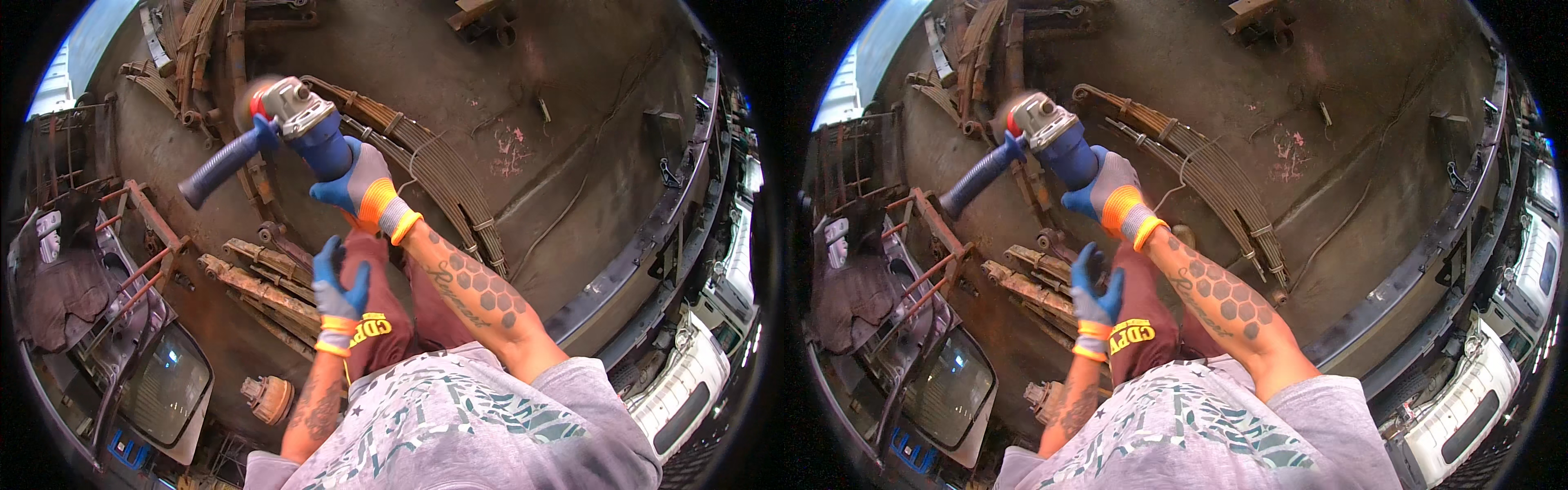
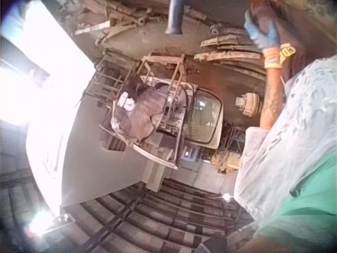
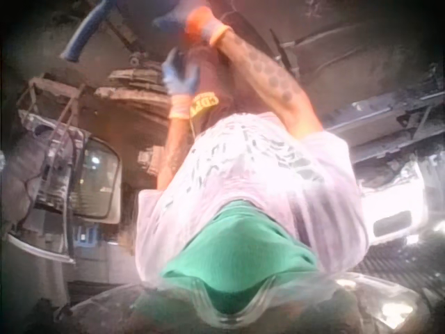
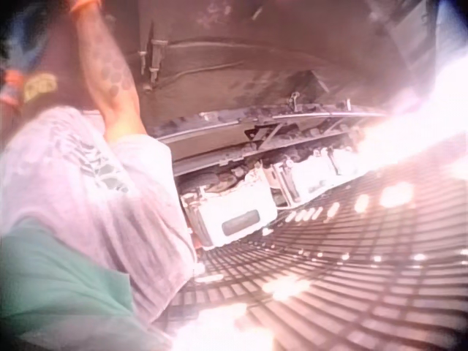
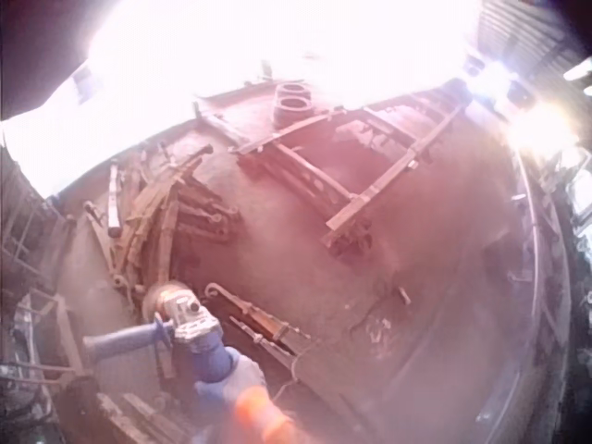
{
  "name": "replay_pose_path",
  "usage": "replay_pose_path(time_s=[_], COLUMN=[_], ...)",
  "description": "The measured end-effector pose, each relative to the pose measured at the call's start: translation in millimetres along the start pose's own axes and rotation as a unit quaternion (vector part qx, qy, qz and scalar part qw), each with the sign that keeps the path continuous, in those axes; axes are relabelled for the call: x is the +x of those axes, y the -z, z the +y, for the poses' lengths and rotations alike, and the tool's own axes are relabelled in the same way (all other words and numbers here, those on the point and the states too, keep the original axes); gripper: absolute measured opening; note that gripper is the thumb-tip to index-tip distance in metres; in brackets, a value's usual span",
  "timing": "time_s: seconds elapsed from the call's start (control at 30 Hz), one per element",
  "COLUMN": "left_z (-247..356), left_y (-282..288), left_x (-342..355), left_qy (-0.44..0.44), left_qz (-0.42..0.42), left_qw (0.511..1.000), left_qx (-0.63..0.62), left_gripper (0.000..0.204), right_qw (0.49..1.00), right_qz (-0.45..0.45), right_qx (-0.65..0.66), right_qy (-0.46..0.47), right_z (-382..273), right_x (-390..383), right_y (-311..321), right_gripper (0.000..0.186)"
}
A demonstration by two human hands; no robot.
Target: The person uses an angle grinder to deburr and smooth the ends of a bundle of metal rods. The person holds the grinder with both hands and moves it along the rod ends, generating sparks as material is removed.
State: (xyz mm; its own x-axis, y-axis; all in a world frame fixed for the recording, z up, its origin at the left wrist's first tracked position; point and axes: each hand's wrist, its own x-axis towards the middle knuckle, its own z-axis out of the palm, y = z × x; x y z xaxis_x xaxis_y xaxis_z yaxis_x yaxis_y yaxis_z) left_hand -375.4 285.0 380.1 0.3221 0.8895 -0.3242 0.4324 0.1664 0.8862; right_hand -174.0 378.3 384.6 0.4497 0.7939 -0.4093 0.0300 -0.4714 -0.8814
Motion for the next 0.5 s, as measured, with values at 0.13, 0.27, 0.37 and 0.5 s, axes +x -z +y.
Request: replay_pose_path(time_s=[0.13, 0.27, 0.37, 0.5], left_z=[-34.5, -10.9, -14.2, -2.0], left_y=[-49.4, -46.0, -30.0, -33.9], left_x=[10.9, 60.7, 74.2, 72.4], left_qy=[-0.059, -0.097, -0.129, 0.064], left_qz=[-0.024, -0.017, -0.028, 0.079], left_qw=[0.997, 0.995, 0.991, 0.993], left_qx=[0.037, 0.01, 0.037, -0.061], left_gripper=[0.067, 0.041, 0.028, 0.036], right_qw=[0.995, 0.993, 0.99, 0.981], right_qz=[-0.012, -0.063, -0.021, 0.027], right_qx=[0.099, 0.034, 0.083, 0.136], right_qy=[-0.025, -0.096, -0.111, -0.136], right_z=[-7.8, -37.2, -33.6, -23.1], right_x=[12.8, 37.7, 46.4, 61.9], right_y=[-10.3, 1.4, -11.0, -27.5], right_gripper=[0.053, 0.053, 0.052, 0.056])
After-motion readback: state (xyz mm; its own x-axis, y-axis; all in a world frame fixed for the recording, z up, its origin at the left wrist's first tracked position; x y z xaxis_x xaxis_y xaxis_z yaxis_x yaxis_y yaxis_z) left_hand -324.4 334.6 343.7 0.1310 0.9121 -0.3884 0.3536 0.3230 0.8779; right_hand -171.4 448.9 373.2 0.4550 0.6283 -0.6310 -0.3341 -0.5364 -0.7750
